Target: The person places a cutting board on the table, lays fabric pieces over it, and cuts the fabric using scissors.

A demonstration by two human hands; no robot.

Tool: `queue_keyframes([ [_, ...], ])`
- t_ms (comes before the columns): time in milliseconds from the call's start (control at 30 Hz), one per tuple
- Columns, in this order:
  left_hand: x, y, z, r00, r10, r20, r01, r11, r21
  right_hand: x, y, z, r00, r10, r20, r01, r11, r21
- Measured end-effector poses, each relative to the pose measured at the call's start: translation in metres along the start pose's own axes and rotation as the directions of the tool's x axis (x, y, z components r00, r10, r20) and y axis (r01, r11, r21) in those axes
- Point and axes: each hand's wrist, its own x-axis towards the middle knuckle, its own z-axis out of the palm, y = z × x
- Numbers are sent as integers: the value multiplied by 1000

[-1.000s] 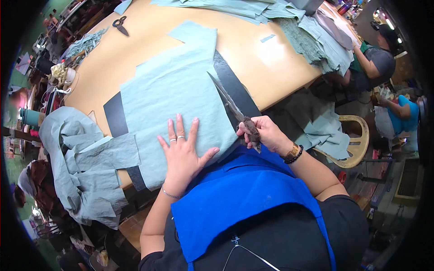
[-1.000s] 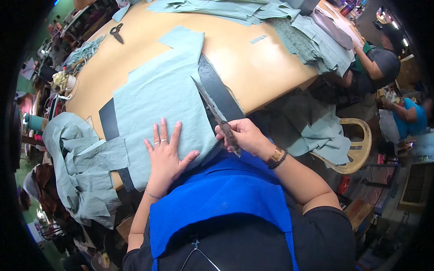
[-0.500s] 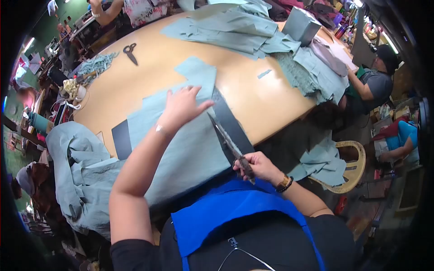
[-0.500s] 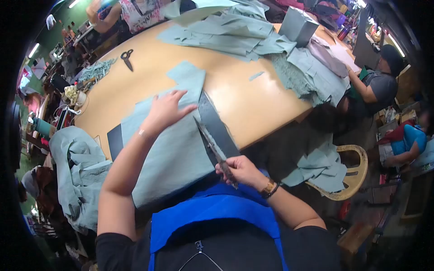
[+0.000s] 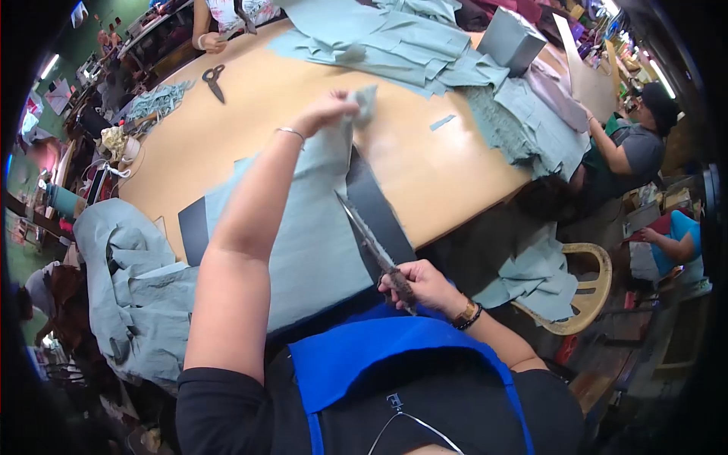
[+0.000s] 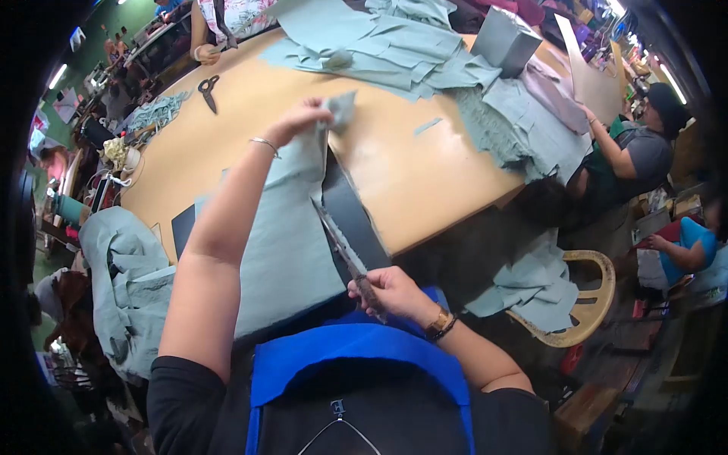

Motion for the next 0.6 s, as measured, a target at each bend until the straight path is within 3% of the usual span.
queue_keyframes([
  [67,-15,1,-20,981,160,-110,-186,937,-295,-1,-2,-1,1000,3,7,-3,999,46],
  [167,-24,-34,-28,803,389,-452,-398,914,80,-1,-3,0,1000,-13,-5,14,999,52],
  [200,-40,-37,-30,816,460,-350,-355,876,326,-2,-4,-1,1000,-15,1,15,999,51],
  [267,-94,-41,-25,854,512,-90,-286,608,741,-1,0,-6,1000,21,16,-21,999,33],
  [367,-151,-51,-9,952,257,169,-264,400,878,-4,-4,-4,1000,-6,10,6,1000,26],
  [467,-172,-61,-2,975,212,61,-145,408,901,-8,-9,-4,1000,16,15,-16,999,-37],
  [600,-186,-59,8,977,211,38,-122,402,907,-5,-6,-4,999,33,5,-33,997,-65],
])
